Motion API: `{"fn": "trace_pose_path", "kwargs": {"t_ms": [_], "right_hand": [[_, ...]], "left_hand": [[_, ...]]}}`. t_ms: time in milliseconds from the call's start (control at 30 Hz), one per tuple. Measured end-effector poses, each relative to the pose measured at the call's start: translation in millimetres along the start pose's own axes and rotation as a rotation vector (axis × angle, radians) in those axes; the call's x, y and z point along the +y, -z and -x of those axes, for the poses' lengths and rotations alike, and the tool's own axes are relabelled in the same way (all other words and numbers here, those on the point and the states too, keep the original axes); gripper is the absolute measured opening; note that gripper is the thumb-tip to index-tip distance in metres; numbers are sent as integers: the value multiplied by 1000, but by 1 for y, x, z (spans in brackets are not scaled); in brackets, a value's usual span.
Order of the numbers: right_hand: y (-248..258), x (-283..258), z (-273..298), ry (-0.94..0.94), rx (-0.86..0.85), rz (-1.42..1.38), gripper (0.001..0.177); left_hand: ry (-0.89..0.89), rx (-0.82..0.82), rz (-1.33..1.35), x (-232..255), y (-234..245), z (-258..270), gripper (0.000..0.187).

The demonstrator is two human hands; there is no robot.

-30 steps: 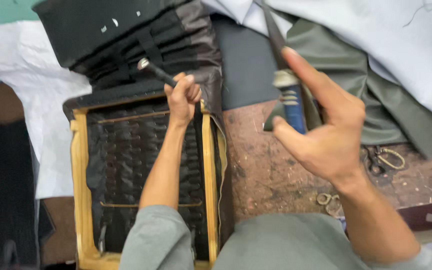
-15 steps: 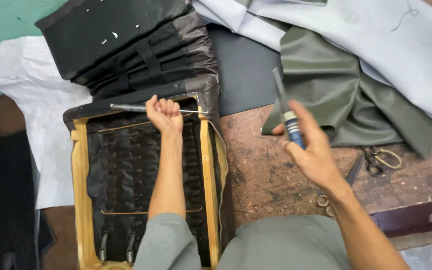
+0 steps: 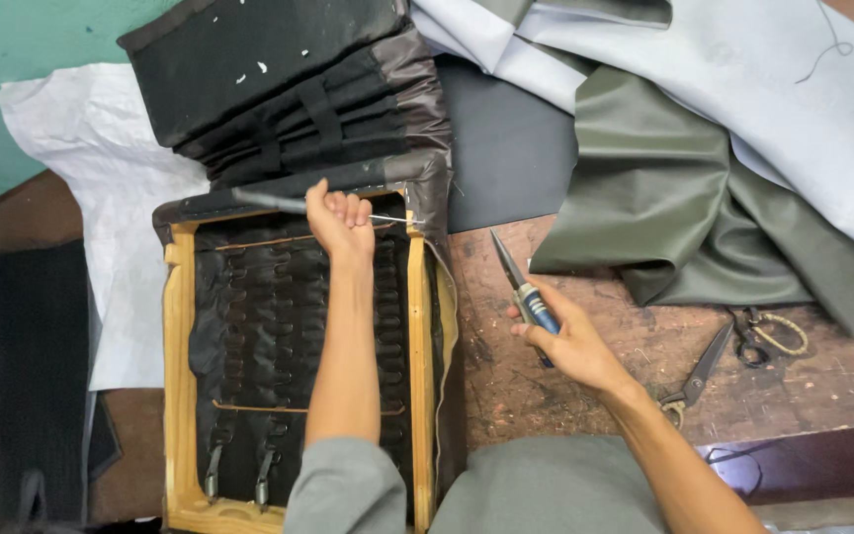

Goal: The person uses a hammer and a metal tool to secure upholstery fabric to the wooden frame of a chair. They repeatedly hammer along the edges of the frame to attach the fabric, then flip the chair to work on the opposite side.

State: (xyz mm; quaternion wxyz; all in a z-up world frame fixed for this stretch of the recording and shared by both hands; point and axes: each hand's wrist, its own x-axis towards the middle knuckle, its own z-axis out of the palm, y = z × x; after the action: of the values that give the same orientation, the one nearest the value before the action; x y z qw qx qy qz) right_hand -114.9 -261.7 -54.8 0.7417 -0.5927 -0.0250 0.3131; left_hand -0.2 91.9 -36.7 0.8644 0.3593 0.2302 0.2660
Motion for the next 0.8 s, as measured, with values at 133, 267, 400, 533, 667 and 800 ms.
{"fn": "trace_pose_path", "kwargs": {"t_ms": [133, 267, 400, 533, 667, 800], "right_hand": [[-1, 16, -11, 142, -34, 138, 71], [-6, 32, -29, 4, -26, 359, 70], [-13, 46, -61, 216, -63, 324, 63], [-11, 53, -99, 351, -54, 430, 60], [-9, 57, -128, 675, -97, 482, 65], [-12, 57, -143, 606, -128, 561, 73]], "left_hand": [[-257, -294, -425, -3, -80, 79, 40], [-531, -405, -941, 13, -121, 119, 43], [-548, -313, -1526, 17, -113, 106, 24], [-365, -197, -1735, 3, -62, 87, 40], [-209, -92, -1615, -10, -6, 79, 43], [-45, 9, -1376, -28, 22, 84, 31]]}}
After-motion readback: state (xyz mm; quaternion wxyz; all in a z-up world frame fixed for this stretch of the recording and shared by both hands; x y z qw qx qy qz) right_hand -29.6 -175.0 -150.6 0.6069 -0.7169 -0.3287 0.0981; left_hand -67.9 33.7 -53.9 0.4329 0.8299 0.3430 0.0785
